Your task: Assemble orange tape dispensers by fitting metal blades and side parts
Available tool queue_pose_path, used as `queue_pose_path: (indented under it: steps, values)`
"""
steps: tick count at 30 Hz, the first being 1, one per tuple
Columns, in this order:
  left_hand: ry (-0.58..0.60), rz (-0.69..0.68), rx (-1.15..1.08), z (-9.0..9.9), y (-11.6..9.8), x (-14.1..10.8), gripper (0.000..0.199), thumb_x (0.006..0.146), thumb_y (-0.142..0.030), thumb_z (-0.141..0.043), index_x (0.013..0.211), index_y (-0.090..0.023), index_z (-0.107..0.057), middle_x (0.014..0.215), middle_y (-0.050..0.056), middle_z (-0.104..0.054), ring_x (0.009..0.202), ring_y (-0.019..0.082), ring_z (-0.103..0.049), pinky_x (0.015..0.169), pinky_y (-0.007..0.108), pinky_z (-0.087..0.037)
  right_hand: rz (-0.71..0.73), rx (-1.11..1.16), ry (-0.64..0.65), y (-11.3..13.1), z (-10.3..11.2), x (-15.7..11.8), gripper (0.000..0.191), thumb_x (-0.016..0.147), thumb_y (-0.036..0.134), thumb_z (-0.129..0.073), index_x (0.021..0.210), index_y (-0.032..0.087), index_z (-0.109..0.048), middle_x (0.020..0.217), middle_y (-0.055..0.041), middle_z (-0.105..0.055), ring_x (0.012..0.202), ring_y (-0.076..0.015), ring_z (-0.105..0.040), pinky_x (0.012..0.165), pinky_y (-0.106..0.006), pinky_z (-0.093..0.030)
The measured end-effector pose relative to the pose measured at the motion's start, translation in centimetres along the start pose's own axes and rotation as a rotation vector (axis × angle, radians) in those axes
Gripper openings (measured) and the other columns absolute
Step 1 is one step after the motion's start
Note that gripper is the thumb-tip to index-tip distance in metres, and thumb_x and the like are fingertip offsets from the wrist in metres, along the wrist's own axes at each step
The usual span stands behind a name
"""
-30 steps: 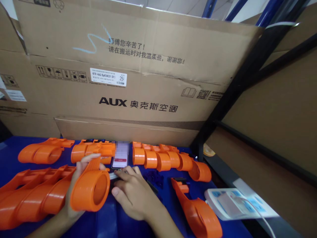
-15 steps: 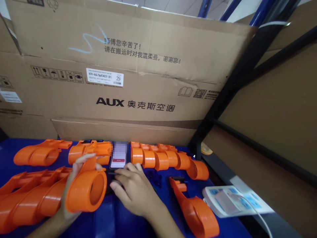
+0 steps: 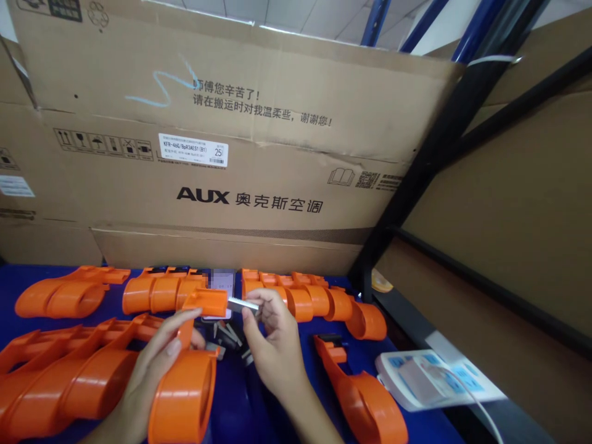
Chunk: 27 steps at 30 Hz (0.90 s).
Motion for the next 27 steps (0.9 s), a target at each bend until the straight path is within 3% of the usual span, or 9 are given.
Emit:
queue_pose_path:
  steps: [8,14,17,21,27]
  values:
    - [0.056,-0.017,0.083,-0.9,-0.9,-0.5,0.043,0.090,-0.057,-0.062,0.122,-0.033,-0.077,0.097,0.005,-0.073,0.101,0.031,-0.066,0.105,0.043,-0.044,-0.049,0.047,-0.058,0.4,0.9,0.3,0.019,0.090,0.037,-0.076,0.104,0.024,-0.074,0.098,-0.0057,-0.077,0.091,-0.0219,-0.071,0.083,-0.032,-0.056]
    - [0.070,-0.042,0.076,-0.7,-0.8,-0.3,0.040,0.093,-0.054,-0.062,0.122,-0.031,-0.077,0.100,0.006,-0.073,0.102,0.031,-0.068,0.098,0.040,-0.051,-0.029,0.022,-0.046,0.4,0.8,0.1,0.016,0.092,0.034,-0.074,0.104,0.023,-0.075,0.096,-0.0052,-0.078,0.088,-0.0212,-0.072,0.081,-0.031,-0.056]
    - [0.128,-0.045,0.113,-0.3,-0.4,0.0,0.043,0.095,-0.053,-0.059,0.128,-0.030,-0.074,0.112,0.007,-0.073,0.107,0.031,-0.067,0.095,0.038,-0.054,0.014,-0.036,-0.038,0.4,1.0,0.0,0.014,0.094,0.032,-0.072,0.106,0.024,-0.075,0.098,-0.0050,-0.078,0.090,-0.0215,-0.072,0.083,-0.032,-0.056]
    - [0.194,-0.056,0.193,0.1,0.2,0.5,0.039,0.097,-0.050,-0.057,0.128,-0.031,-0.074,0.138,0.006,-0.066,0.133,0.032,-0.056,0.109,0.038,-0.047,0.067,-0.190,-0.011,0.3,1.2,0.0,0.015,0.096,0.030,-0.068,0.108,0.025,-0.075,0.101,-0.0050,-0.077,0.093,-0.0228,-0.072,0.086,-0.034,-0.055]
    - [0.253,-0.134,0.245,-0.5,0.1,0.1,0.038,0.100,-0.044,-0.055,0.132,-0.034,-0.072,0.125,0.007,-0.073,0.128,0.030,-0.061,0.112,0.041,-0.048,0.056,-0.167,0.002,-0.1,0.7,-0.3,0.015,0.098,0.031,-0.065,0.109,0.024,-0.073,0.103,-0.0060,-0.077,0.095,-0.0241,-0.073,0.088,-0.036,-0.057]
Point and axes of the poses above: each hand's wrist, its own x-axis towards the middle knuckle, its own z-axis out of the back of the hand, y = z × x, the point moved 4 cm from there along x, towards the middle knuckle
